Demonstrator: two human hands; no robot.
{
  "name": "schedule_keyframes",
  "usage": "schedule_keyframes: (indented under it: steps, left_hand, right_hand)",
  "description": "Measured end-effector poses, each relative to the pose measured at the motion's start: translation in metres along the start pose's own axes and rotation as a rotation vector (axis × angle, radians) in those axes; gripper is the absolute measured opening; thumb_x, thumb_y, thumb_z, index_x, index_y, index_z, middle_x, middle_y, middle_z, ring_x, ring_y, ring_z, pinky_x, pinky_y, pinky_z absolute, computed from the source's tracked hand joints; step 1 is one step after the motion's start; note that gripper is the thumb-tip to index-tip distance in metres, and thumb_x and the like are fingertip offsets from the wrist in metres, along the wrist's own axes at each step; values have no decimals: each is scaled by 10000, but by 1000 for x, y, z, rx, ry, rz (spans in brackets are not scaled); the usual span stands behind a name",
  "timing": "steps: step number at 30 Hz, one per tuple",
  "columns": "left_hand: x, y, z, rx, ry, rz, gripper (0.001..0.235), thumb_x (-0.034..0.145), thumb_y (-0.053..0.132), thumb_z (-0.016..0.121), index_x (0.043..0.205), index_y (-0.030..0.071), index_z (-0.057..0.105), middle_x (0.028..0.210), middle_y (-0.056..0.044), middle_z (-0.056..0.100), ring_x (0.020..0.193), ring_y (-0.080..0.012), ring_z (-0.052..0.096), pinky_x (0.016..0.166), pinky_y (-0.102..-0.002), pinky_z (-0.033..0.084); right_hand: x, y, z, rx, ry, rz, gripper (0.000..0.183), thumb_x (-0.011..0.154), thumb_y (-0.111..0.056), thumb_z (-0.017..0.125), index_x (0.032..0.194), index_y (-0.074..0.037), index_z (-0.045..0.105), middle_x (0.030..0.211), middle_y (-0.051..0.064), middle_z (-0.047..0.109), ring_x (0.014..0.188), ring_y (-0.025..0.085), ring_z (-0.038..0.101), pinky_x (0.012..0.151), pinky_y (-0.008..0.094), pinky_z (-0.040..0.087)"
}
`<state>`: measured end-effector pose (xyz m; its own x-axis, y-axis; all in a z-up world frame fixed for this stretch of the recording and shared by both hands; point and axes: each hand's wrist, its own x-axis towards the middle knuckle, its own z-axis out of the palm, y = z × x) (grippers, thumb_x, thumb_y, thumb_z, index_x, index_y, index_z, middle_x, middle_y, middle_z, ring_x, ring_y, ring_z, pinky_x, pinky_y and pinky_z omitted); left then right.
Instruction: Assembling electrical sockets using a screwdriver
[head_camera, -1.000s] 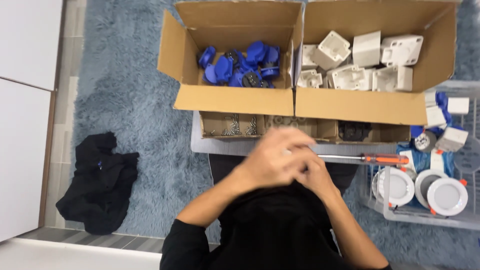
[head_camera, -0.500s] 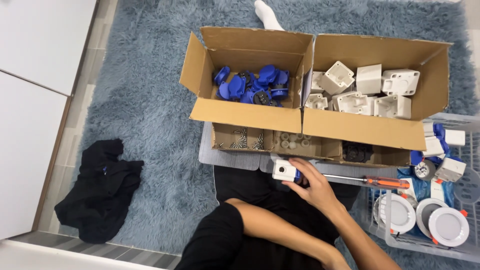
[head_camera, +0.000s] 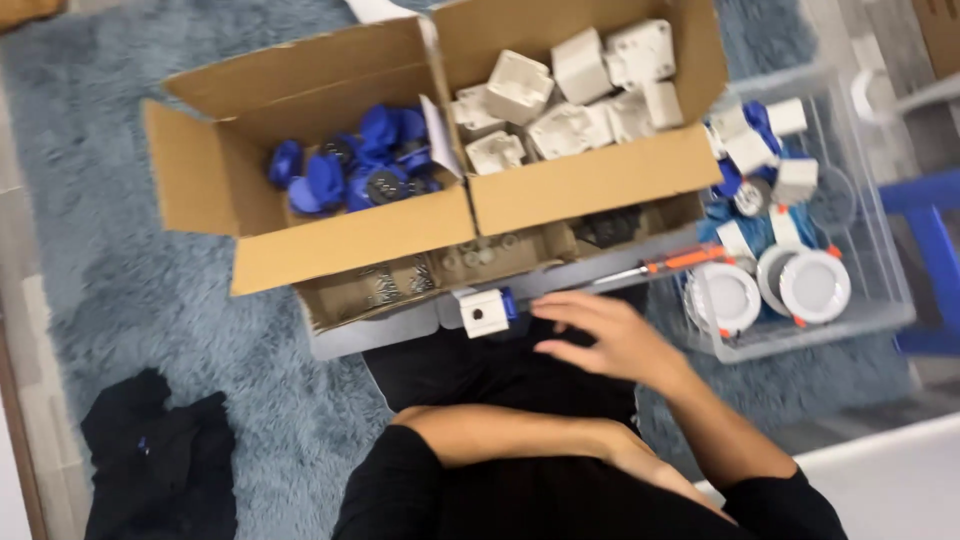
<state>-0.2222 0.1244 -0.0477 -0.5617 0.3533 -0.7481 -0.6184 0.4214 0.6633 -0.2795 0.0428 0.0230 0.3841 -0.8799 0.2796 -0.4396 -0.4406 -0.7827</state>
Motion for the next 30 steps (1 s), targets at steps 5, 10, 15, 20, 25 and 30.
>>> schedule_keyframes:
  steps: [5, 10, 15, 20, 25, 30]
  left_hand:
    - [-59, -4, -3, -352, -205, 689, 1081, 932, 733, 356, 1683, -38, 252, 1818, -167, 176, 1705, -264, 126, 1399, -385, 53]
    - [-131, -8, 9, -128, 199, 935, 828, 1063, 597, 380, 1679, 45, 336, 1729, -315, 435, 1630, -424, 436, 1368, -424, 322]
    - [-178, -16, 17, -51, 389, 1313, 841, 1204, 754, 0, 1823, 208, 168, 1961, -117, 192, 1899, -385, 270, 1634, -582, 292]
    - [-174, -21, 30, -97, 444, 1273, 830, 1214, 770, -7, 1831, 245, 172, 1978, -70, 190, 1917, -348, 272, 1630, -544, 303]
    - [-163, -33, 39, -147, 500, 1321, 771, 1235, 718, 83, 1831, 244, 201, 1977, -57, 199, 1915, -324, 297, 1654, -505, 326]
    - [-167, -50, 49, -221, 425, 1253, 694, 1258, 590, 294, 1820, 203, 172, 1968, -122, 135, 1906, -317, 170, 1624, -547, 211]
  right_hand:
    - [-29, 0, -82, -38, 198, 162, 241, 925, -127, 859, 1143, -48, 794, 1214, 122, 808, 1052, 234, 791, 1017, 350, 634]
    - [-79, 56, -123, -226, 543, 179, 29, 1078, 72, 771, 1061, 71, 749, 1131, 251, 768, 1109, 369, 752, 1069, 452, 599]
    - [-88, 96, -122, -299, 405, 459, 449, 978, -258, 853, 1348, -41, 720, 1468, 191, 701, 1401, 331, 640, 1059, 460, 538]
    - [-93, 112, -102, -183, 335, 476, 490, 935, -188, 883, 1364, -13, 724, 1368, 165, 710, 1216, 257, 671, 1039, 368, 534]
    - [-112, 139, -97, -166, 329, 438, 474, 935, -168, 899, 1342, 20, 744, 1287, 199, 713, 1178, 288, 682, 995, 348, 551]
    - [-143, 155, -96, 61, 453, 509, 431, 964, -56, 890, 1320, 47, 669, 1272, 182, 701, 1211, 254, 682, 1087, 336, 566]
